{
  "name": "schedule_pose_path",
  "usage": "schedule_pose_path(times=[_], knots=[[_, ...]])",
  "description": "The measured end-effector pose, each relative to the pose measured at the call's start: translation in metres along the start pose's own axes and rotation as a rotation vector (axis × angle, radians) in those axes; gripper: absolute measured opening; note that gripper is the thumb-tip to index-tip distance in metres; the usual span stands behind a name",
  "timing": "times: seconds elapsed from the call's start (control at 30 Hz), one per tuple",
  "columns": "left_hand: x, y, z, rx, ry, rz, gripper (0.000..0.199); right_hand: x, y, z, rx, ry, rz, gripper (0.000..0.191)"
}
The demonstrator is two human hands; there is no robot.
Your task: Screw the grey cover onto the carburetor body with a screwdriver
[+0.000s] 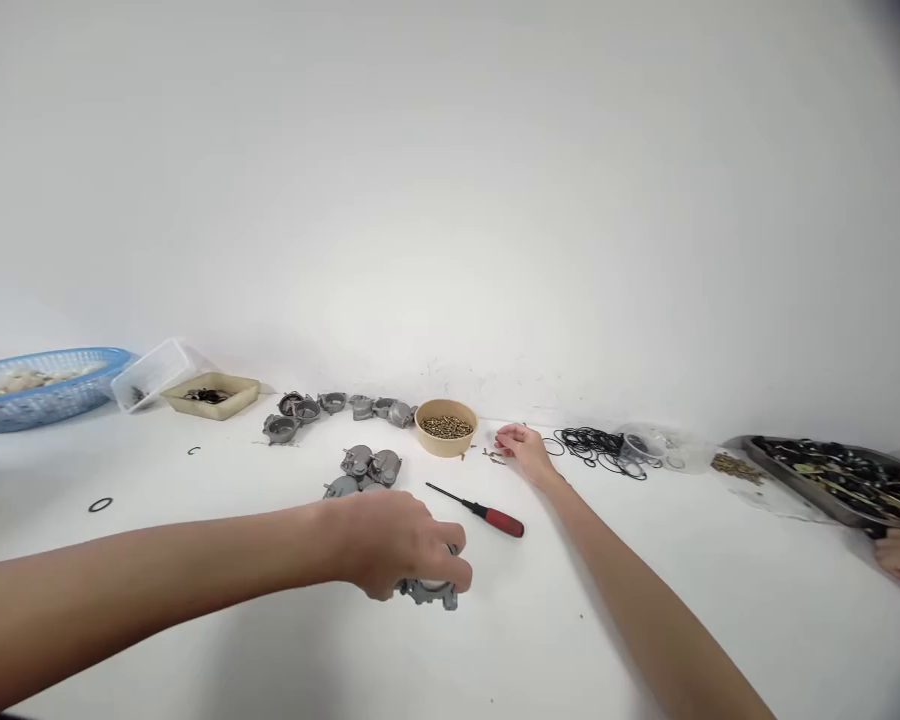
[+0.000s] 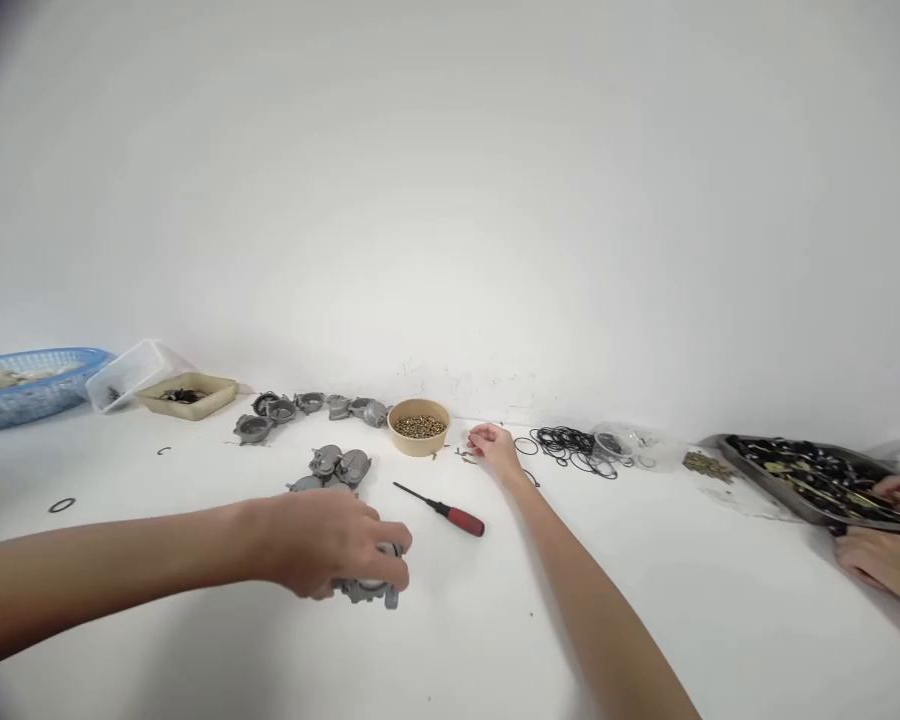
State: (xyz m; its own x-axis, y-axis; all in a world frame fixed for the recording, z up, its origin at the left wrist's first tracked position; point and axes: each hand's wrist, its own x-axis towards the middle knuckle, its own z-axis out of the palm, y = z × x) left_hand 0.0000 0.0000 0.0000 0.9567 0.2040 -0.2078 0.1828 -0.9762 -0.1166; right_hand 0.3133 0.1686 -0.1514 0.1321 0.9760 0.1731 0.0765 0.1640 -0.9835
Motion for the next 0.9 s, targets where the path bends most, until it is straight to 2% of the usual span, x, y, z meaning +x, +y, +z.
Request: schedule_pose_path(times=[0.1,0.2,0.37,0.53,0.73,0.9], knots=[[0.021,-0.003,0.02,-0.02,-0.003,0.065,0.072,0.001,0.002,-0.001,0.011,-0.005,0.008,0.027],[0.027,-0.01,0.033,-0.059,0.01,0.061,0.072,0.003,0.004,-0.002,0.022,-0.011,0.011,0.028],[0.026,-0.019,0.043,-0.102,0.04,0.058,0.072,0.005,0.01,-0.004,0.035,-0.021,0.006,0.029],[0.025,-0.023,0.046,-0.205,0.044,0.045,0.074,0.006,0.01,-0.004,0.039,-0.02,0.014,0.031],[0.013,-0.03,0.056,-0.55,0.118,0.013,0.09,0.003,0.006,-0.002,0.026,-0.011,0.017,0.036],[0.007,-0.027,0.096,-0.986,0.315,-0.056,0.092,0.002,0.003,-0.001,-0.013,0.037,-0.011,0.038]])
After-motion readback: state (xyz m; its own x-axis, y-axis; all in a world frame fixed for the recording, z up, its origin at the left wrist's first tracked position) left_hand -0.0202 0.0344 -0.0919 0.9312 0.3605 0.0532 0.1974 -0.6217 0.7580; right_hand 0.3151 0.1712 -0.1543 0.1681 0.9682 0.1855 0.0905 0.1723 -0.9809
